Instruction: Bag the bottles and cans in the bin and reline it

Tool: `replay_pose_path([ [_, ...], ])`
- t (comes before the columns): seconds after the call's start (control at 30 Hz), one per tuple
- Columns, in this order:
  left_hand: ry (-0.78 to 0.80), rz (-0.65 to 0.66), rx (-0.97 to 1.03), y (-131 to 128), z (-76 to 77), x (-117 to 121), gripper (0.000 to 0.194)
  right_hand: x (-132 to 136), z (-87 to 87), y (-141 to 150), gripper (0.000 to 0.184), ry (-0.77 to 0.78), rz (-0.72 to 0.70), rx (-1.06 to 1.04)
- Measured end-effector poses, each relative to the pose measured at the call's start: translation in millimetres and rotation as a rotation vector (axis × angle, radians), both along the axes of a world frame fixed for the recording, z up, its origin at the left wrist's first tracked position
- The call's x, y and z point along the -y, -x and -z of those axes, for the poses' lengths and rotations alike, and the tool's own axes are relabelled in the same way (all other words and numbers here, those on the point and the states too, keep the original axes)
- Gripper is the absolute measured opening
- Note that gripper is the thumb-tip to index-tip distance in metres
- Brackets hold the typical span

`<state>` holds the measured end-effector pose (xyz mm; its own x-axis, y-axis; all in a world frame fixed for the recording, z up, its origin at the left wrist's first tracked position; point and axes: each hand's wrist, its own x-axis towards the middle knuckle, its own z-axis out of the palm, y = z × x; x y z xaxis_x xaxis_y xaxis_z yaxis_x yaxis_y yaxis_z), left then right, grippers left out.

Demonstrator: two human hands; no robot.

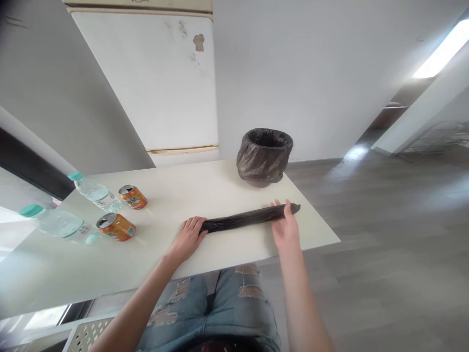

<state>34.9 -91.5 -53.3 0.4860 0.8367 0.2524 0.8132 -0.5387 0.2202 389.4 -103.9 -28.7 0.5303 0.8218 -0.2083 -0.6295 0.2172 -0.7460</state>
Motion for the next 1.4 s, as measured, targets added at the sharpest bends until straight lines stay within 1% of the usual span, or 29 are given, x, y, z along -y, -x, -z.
replay_pose_path([
  [0.07, 0.005, 0.005, 0.0, -0.6, -0.8, 0.3, 0.033, -3.5, 4.6, 16.3, 0.041, 0.026, -0.053, -0.023],
  [0.13, 0.0, 0.004, 0.0, -1.3, -0.9, 0.3, 0.032, -8.6, 9.3, 32.9, 0.041, 0.083, -0.077, 0.008],
  [0.2, -0.007, 0.005, 0.002, -1.8, -0.2, 0.4, 0.031, -13.2, 13.1, 50.6, 0.048, 0.123, -0.021, 0.104],
  [0.27, -0.012, 0.013, 0.012, -2.0, 1.0, 0.9, 0.031, -15.5, 15.7, 69.2, 0.057, 0.112, 0.114, 0.322],
  [0.33, -0.013, 0.024, 0.028, -2.1, 1.9, 1.6, 0.03, -14.7, 17.2, 87.2, 0.06, 0.09, 0.233, 0.678],
  [0.4, -0.007, 0.028, 0.046, -2.0, 2.2, 2.2, 0.03, -12.0, 18.4, 102.5, 0.057, 0.064, 0.255, 1.062],
  [0.47, 0.011, 0.028, 0.074, -1.2, 2.2, 1.9, 0.03, -9.3, 19.4, 113.5, 0.05, 0.005, 0.197, 1.374],
  [0.5, 0.026, 0.028, 0.098, -0.2, 2.3, 1.4, 0.031, -8.2, 19.8, 117.3, 0.048, -0.055, 0.131, 1.502],
  [0.57, 0.063, 0.028, 0.176, 3.3, 3.4, -0.1, 0.035, -7.0, 20.1, 122.2, 0.054, -0.196, -0.076, 1.712],
  [0.63, 0.109, 0.004, 0.29, 8.7, 5.3, -1.7, 0.04, -6.4, 20.0, 124.2, 0.062, -0.292, -0.295, 1.846],
  [0.67, 0.137, -0.011, 0.356, 11.6, 6.4, -2.2, 0.042, -6.3, 20.0, 124.4, 0.064, -0.314, -0.364, 1.877],
  [0.7, 0.165, -0.023, 0.424, 14.3, 7.2, -2.2, 0.044, -6.3, 20.2, 124.1, 0.064, -0.329, -0.405, 1.886],
  [0.77, 0.198, -0.031, 0.546, 18.4, 7.2, -1.0, 0.053, -6.8, 21.5, 122.7, 0.062, -0.354, -0.437, 1.856],
  [0.8, 0.186, -0.033, 0.594, 19.5, 6.0, 0.2, 0.058, -7.4, 22.8, 121.7, 0.06, -0.367, -0.447, 1.828],
  [0.83, 0.145, -0.045, 0.628, 20.0, 3.9, 1.8, 0.062, -8.1, 24.4, 120.6, 0.057, -0.378, -0.457, 1.8],
  [0.9, -0.005, -0.092, 0.644, 19.1, -2.0, 5.3, 0.067, -9.8, 28.1, 118.4, 0.052, -0.391, -0.483, 1.755],
  [0.93, -0.084, -0.106, 0.618, 18.0, -5.4, 6.9, 0.069, -10.6, 29.8, 117.4, 0.05, -0.396, -0.499, 1.739],
  [0.97, -0.14, -0.093, 0.564, 16.5, -8.5, 8.3, 0.069, -11.3, 30.9, 116.3, 0.049, -0.4, -0.518, 1.727],
  [1.0, -0.163, -0.053, 0.489, 14.8, -11.1, 9.3, 0.069, -11.7, 31.3, 115.0, 0.049, -0.404, -0.537, 1.72],
  [1.03, -0.154, 0.01, 0.406, 12.8, -13.0, 10.1, 0.07, -11.7, 30.6, 113.5, 0.049, -0.407, -0.563, 1.719],
  [1.1, -0.075, 0.135, 0.255, 8.9, -14.3, 10.8, 0.072, -10.7, 25.3, 109.6, 0.054, -0.413, -0.638, 1.734],
  [1.13, -0.032, 0.164, 0.202, 7.2, -14.1, 10.9, 0.07, -9.8, 21.0, 107.5, 0.058, -0.412, -0.681, 1.744],
  [1.17, -0.002, 0.162, 0.165, 5.8, -13.5, 11.1, 0.065, -8.8, 16.0, 105.4, 0.063, -0.409, -0.719, 1.752],
  [1.2, 0.014, 0.142, 0.133, 4.8, -12.9, 11.2, 0.056, -7.7, 10.7, 103.7, 0.065, -0.406, -0.746, 1.76],
  [1.27, 0.014, 0.095, 0.072, 4.3, -12.5, 11.5, 0.036, -6.4, 1.8, 102.2, 0.063, -0.396, -0.754, 1.791],
  [1.3, 0.005, 0.084, 0.049, 4.5, -12.9, 11.6, 0.031, -6.3, -1.0, 102.8, 0.06, -0.394, -0.748, 1.82],
  [1.4, -0.012, 0.112, 0.019, 6.6, -15.2, 11.8, 0.036, -7.3, -0.4, 108.9, 0.056, -0.408, -0.789, 1.945],
])
